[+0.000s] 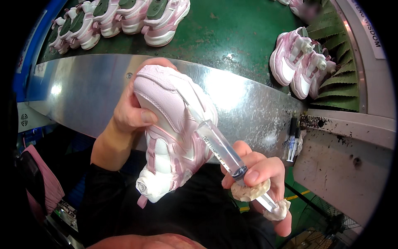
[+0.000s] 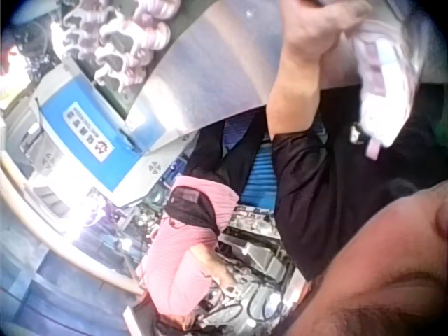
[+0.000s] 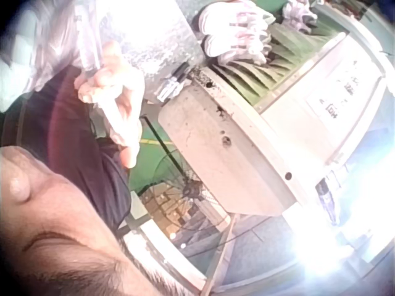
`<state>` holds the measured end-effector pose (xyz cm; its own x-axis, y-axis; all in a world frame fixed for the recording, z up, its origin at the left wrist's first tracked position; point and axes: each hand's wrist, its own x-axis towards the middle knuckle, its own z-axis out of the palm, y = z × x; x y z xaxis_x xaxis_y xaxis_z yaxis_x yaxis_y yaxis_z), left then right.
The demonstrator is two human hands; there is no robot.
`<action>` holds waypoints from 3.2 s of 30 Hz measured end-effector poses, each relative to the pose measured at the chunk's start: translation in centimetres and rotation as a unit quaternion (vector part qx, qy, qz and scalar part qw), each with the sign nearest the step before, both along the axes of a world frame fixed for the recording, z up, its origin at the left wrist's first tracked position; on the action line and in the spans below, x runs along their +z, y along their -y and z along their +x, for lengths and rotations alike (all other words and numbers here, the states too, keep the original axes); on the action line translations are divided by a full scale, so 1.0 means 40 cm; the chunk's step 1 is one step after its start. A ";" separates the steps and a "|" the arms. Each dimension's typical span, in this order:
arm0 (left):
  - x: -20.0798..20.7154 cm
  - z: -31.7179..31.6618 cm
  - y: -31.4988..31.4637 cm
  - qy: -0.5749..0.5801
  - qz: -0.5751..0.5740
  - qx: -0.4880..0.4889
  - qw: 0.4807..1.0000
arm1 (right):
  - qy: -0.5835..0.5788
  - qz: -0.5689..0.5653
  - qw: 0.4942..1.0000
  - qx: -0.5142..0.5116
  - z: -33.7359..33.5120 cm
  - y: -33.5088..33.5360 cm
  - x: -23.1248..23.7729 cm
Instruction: The person repeatedly picks up pink and white sneakers from a conveyor belt, inserts a syringe into the heel, and injects a clear liquid. After each injection, the shoe is placed back on the belt. The process is repeated for multiple shoes in a continuous loop.
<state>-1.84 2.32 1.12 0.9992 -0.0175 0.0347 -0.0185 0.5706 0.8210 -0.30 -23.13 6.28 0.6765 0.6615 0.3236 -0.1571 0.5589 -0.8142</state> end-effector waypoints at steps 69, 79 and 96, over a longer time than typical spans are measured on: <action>-0.107 0.096 -0.057 -0.017 -0.106 0.039 0.993 | -0.071 -0.091 0.993 0.036 -0.074 0.181 -0.138; -0.112 0.096 -0.055 -0.024 -0.102 0.035 0.994 | -0.077 -0.092 0.992 0.049 -0.068 0.187 -0.142; -0.115 0.097 -0.058 -0.046 -0.101 0.037 0.993 | -0.123 -0.090 0.987 0.058 -0.068 0.195 -0.148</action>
<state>2.02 4.63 -3.49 0.9967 0.0547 -0.0607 0.0023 0.7238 0.6900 -3.03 -30.92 0.35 0.6366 0.7706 0.0289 -0.4165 0.3752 -0.8281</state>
